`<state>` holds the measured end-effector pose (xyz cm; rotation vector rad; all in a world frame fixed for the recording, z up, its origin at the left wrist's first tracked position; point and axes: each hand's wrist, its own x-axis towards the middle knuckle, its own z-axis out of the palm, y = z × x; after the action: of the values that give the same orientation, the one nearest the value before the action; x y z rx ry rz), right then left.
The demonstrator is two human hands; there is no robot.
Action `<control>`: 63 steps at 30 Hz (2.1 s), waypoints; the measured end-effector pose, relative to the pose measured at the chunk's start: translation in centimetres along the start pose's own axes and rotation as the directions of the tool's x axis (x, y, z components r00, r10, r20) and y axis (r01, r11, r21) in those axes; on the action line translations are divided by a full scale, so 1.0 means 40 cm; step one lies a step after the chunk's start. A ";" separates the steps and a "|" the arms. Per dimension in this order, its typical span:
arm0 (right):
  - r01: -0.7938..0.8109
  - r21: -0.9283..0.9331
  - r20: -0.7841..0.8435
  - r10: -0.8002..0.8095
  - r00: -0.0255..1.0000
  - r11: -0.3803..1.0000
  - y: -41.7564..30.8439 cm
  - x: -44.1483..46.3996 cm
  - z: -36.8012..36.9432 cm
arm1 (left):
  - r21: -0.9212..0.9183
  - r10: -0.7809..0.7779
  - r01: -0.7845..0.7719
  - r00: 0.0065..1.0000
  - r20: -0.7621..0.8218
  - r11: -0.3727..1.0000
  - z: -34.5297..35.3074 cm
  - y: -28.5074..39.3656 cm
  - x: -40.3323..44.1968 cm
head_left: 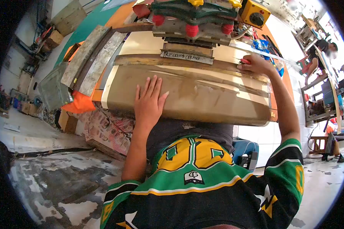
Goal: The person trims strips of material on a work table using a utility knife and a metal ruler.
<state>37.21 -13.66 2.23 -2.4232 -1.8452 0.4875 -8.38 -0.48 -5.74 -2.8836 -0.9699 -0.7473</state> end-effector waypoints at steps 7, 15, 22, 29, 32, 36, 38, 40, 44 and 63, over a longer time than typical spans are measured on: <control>0.021 0.001 -0.002 -0.021 1.000 1.000 -0.036 -0.033 -0.018 | -0.019 -0.031 0.031 1.000 -0.002 0.999 -0.002 0.005 0.000; 0.015 0.500 0.294 -0.186 0.938 0.866 -0.018 -0.083 -0.030 | -0.011 -0.044 0.044 0.999 0.017 0.999 -0.001 0.002 -0.001; -0.002 0.508 0.293 -0.170 0.941 0.861 -0.081 -0.138 -0.055 | -0.090 -0.098 0.100 0.995 0.030 0.991 -0.017 0.008 0.005; 0.071 0.547 0.057 -0.122 0.991 0.834 -0.124 -0.252 -0.025 | -0.049 -0.095 0.093 0.994 -0.057 0.994 0.005 -0.010 0.018; 0.064 0.386 -0.013 -0.064 0.998 0.920 -0.151 -0.290 -0.034 | -0.045 -0.098 0.095 0.994 -0.051 0.994 0.007 -0.020 0.027; 0.023 0.331 -0.049 -0.007 0.999 0.943 -0.135 -0.311 0.002 | -0.101 -0.058 0.046 0.992 -0.114 0.994 0.007 -0.035 0.023; 0.077 0.338 -0.076 -0.055 0.996 0.938 -0.127 -0.314 0.023 | -0.144 -0.025 0.000 0.984 -0.174 0.990 0.017 -0.052 0.011; 0.130 0.345 -0.100 -0.101 0.990 0.929 -0.127 -0.318 0.036 | -0.424 -0.112 -0.020 0.952 -0.284 0.905 0.031 -0.062 -0.010; 0.153 0.244 -0.130 -0.124 0.984 0.958 -0.137 -0.316 0.063 | -0.517 -0.200 -0.079 0.863 -0.463 0.852 0.034 -0.061 -0.024; 0.022 -0.043 -0.053 -0.024 0.998 0.999 -0.254 -0.378 0.109 | -0.190 -0.006 -0.011 0.996 -0.090 0.982 -0.006 -0.027 0.018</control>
<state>22.97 -25.74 3.72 -2.4142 -1.8785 0.3823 -8.59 0.75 -5.34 -2.9773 -0.9325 -1.0132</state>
